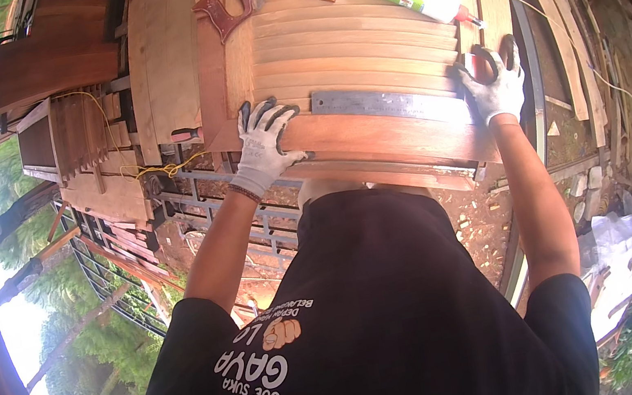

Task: The person saws a wooden plank, measures and marks it with a square, applies glue to the edges, and joins the pieces together on a workbench.

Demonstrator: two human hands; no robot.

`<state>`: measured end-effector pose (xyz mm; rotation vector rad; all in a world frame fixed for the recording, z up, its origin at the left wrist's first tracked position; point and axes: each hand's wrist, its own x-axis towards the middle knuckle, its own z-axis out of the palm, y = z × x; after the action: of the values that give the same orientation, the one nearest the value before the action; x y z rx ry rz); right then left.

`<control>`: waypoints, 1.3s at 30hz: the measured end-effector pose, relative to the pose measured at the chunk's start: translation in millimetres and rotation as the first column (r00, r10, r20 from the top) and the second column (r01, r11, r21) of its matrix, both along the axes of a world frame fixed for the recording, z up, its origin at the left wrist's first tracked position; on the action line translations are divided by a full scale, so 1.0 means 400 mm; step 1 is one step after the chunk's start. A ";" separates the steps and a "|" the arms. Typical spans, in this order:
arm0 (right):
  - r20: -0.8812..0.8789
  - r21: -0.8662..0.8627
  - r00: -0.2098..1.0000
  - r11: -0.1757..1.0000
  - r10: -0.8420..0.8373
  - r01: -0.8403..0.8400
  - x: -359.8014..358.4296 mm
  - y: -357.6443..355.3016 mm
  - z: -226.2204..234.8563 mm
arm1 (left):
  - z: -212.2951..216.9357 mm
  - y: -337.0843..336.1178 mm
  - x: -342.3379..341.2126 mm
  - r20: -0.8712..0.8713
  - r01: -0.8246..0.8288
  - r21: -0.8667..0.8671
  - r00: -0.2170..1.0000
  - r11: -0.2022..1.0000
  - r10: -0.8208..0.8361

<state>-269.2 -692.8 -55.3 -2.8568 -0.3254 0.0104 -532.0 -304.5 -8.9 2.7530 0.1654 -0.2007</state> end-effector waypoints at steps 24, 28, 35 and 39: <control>0.013 -0.026 1.000 0.999 -0.027 0.027 -0.027 0.058 0.086 | 0.003 -0.004 0.002 0.049 0.016 0.009 0.999 1.000 -0.017; 0.034 -0.041 0.999 0.999 -0.012 0.013 -0.027 0.050 0.083 | 0.007 -0.008 0.015 0.020 0.029 0.006 0.999 1.000 -0.029; -0.050 -0.051 0.999 0.999 -0.014 0.011 -0.022 0.043 0.083 | 0.013 -0.005 0.012 0.013 0.023 0.007 1.000 1.000 -0.023; -0.063 -0.041 0.998 0.999 -0.004 0.001 -0.019 0.060 0.076 | 0.014 0.002 0.002 0.014 0.014 0.022 1.000 1.000 -0.015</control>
<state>-276.6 -668.6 -24.9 -2.8898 -0.3121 0.1076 -531.1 -303.7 -3.3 2.7775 0.1446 -0.1839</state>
